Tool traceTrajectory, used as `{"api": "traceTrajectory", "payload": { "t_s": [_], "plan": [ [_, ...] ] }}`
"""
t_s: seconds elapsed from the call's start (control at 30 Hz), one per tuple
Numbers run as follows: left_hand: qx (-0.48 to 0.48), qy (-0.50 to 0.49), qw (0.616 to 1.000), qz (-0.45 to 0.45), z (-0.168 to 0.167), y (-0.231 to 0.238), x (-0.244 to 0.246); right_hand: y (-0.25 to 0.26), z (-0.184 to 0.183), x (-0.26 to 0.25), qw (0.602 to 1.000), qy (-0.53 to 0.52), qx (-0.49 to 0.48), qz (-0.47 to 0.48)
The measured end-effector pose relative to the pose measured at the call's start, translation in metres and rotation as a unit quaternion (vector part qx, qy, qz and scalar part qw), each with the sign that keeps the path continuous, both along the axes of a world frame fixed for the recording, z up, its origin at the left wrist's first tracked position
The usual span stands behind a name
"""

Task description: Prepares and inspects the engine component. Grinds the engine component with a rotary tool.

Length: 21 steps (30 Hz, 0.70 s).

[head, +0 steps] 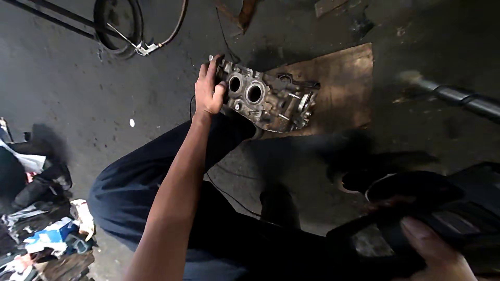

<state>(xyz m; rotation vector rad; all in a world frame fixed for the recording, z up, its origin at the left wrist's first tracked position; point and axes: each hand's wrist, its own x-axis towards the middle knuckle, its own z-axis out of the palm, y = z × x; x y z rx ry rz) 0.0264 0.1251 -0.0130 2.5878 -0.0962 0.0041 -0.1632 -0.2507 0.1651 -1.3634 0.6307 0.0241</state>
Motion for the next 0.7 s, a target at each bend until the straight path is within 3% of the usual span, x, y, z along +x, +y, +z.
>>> {"api": "traceTrajectory", "payload": {
  "t_s": [0.7],
  "plan": [
    [0.038,-0.068,0.995,-0.055,-0.002,-0.01,-0.059,0.018,-0.009,0.007,0.999,0.002,0.0,0.051]
  ]
}}
